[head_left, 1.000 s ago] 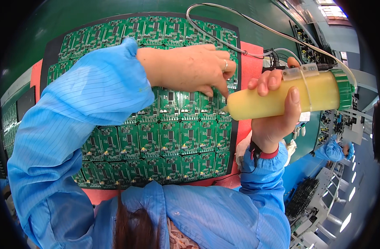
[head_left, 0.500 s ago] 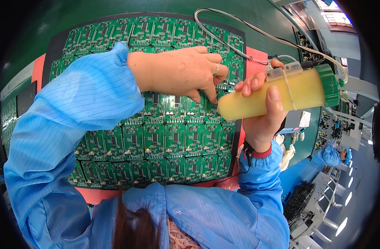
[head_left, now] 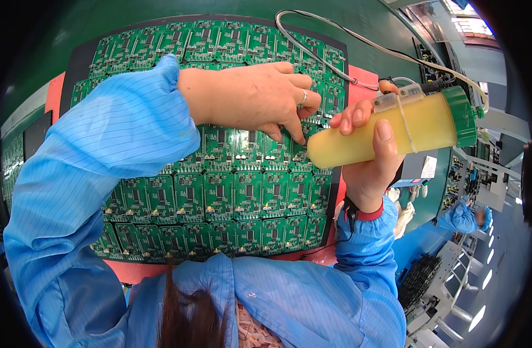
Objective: Apply flux or liquid adhesive to specific points on PCB panels using a squeeze bottle and then organize the panels.
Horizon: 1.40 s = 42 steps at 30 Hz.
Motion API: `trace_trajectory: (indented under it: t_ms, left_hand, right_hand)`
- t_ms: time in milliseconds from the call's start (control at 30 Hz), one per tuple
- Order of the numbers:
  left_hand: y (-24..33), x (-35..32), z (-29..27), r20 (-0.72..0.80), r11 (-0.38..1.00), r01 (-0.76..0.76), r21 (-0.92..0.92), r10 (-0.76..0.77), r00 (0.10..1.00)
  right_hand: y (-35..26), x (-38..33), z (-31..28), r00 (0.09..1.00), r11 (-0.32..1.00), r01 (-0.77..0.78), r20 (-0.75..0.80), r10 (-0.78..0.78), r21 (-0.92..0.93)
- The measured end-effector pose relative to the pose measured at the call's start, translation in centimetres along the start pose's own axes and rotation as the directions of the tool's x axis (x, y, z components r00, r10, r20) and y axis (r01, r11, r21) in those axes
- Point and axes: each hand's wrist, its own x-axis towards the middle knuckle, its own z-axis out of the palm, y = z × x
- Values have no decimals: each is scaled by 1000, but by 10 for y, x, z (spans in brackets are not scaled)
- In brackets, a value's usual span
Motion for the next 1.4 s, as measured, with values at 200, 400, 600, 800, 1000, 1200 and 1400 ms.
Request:
trace_trajectory:
  t_ms: [200, 400, 600, 800, 1000, 1200, 1400]
  left_hand:
    - [-2, -3, 1, -10, 1000, -14, -5, 14, 1000]
    - [-3, -4, 6, -52, 1000, 5, -6, -5, 999]
    - [-4, -4, 12, -107, 1000, 8, -7, -9, 994]
    - [-6, -4, 11, -88, 1000, 21, 5, -21, 996]
    - [-9, 0, 8, -35, 996, 53, 75, -51, 998]
    - [-14, -1, 26, -16, 996, 19, 87, -18, 1000]
    - [-25, 28, 46, -61, 993, -77, 86, 83, 995]
  right_hand:
    - [-7, 4, 16, 1000, 985, 20, -17, -17, 169]
    - [12, 1, 26, 999, 993, 33, 21, -36, 116]
    - [19, 0, 31, 999, 996, 22, 34, -25, 86]
    - [21, 0, 33, 999, 997, -13, 51, 10, 74]
    - [16, -6, 30, 996, 991, -86, 44, 82, 104]
    - [21, -9, 29, 998, 998, -62, 11, 62, 5]
    - [-34, -18, -13, 1000, 992, 2, 4, -3, 125]
